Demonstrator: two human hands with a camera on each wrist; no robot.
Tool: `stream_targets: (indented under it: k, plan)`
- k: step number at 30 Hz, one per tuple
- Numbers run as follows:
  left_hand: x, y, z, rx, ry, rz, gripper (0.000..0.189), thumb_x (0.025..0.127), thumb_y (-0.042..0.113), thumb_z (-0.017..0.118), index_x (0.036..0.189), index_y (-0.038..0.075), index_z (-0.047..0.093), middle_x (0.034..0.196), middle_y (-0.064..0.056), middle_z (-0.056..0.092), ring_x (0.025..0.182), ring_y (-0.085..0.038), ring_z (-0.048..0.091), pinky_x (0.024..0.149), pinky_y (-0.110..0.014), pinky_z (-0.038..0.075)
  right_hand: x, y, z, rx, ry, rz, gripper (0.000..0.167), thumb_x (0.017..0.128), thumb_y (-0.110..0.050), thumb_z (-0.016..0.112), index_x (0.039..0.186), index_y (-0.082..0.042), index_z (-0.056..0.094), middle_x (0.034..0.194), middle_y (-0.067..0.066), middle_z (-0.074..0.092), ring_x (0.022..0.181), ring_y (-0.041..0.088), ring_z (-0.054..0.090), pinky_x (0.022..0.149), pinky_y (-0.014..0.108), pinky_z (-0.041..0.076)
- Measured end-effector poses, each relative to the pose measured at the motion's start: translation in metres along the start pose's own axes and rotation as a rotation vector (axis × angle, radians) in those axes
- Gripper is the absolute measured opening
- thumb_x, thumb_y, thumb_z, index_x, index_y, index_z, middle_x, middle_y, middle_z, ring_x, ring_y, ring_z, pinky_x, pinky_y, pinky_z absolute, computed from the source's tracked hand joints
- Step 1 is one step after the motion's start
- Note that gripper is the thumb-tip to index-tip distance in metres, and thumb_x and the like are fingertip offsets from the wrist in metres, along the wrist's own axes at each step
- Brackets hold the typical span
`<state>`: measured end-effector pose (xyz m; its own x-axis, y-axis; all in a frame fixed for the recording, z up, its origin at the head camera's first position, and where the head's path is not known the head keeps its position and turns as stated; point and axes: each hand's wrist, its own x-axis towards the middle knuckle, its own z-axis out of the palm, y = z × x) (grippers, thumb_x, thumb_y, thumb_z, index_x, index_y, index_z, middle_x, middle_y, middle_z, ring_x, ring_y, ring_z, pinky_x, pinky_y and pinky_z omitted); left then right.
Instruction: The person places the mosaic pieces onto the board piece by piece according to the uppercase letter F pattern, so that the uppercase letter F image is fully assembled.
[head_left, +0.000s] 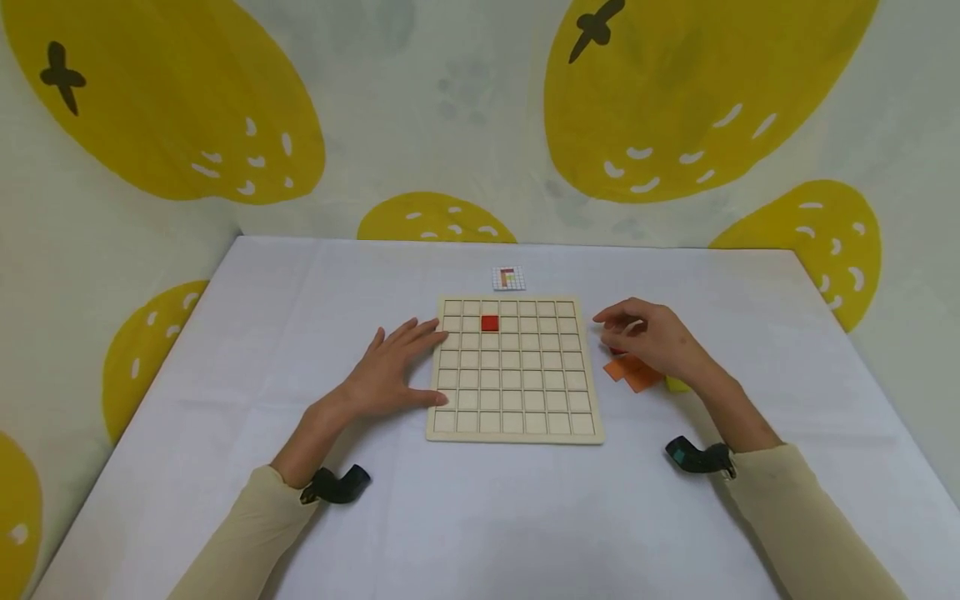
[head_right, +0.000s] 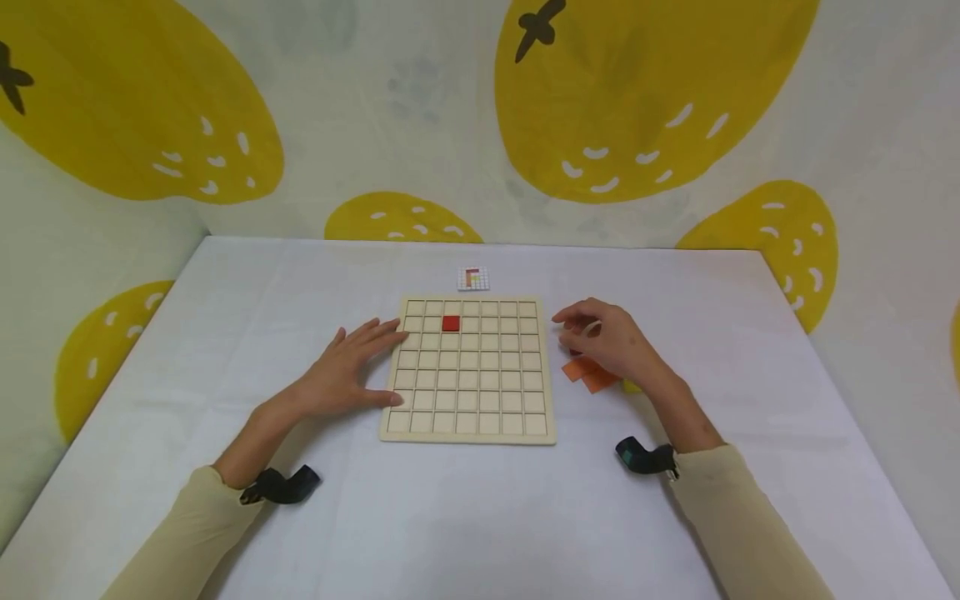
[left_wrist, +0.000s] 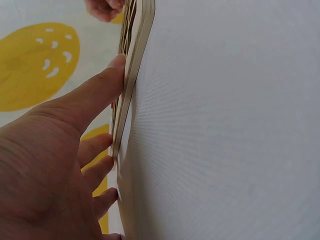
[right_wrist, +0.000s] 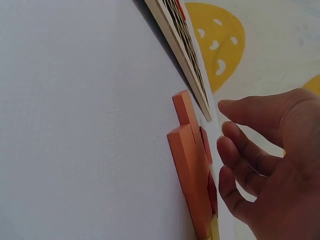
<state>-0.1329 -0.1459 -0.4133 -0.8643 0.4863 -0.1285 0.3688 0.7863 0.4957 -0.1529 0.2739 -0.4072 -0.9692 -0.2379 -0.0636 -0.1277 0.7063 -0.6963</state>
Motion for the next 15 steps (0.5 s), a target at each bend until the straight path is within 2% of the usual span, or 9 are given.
stream_targets:
  k: [5, 12, 15]
  plan:
    - [0.001, 0.0, 0.002, -0.008, -0.003, 0.009, 0.095, 0.082, 0.051, 0.085, 0.161, 0.022, 0.041, 0.174, -0.002, 0.029, 0.164, -0.035, 0.016, 0.127, -0.073, 0.005, -0.004, 0.005, -0.005, -0.021, -0.006, 0.007, 0.028, 0.097, -0.018, 0.074, 0.125, -0.013, 0.073, 0.116, 0.008, 0.072, 0.103, 0.02, 0.061, 0.084, 0.011, 0.049]
    - [-0.001, -0.003, 0.0, -0.006, -0.007, 0.003, 0.095, 0.083, 0.051, 0.084, 0.162, 0.023, 0.04, 0.174, -0.002, 0.028, 0.164, -0.035, 0.016, 0.128, -0.072, 0.004, -0.004, 0.007, -0.011, -0.026, -0.044, -0.013, 0.034, 0.094, -0.009, 0.076, 0.128, -0.011, 0.071, 0.125, 0.011, 0.07, 0.11, 0.026, 0.06, 0.091, 0.022, 0.05]
    - [0.0, -0.003, 0.0, -0.011, -0.004, 0.005, 0.095, 0.083, 0.052, 0.084, 0.162, 0.023, 0.04, 0.174, -0.002, 0.028, 0.164, -0.035, 0.016, 0.128, -0.072, 0.004, -0.004, 0.01, -0.011, -0.034, -0.054, -0.017, 0.037, 0.093, -0.005, 0.075, 0.129, -0.009, 0.07, 0.128, 0.012, 0.069, 0.111, 0.027, 0.06, 0.092, 0.022, 0.049]
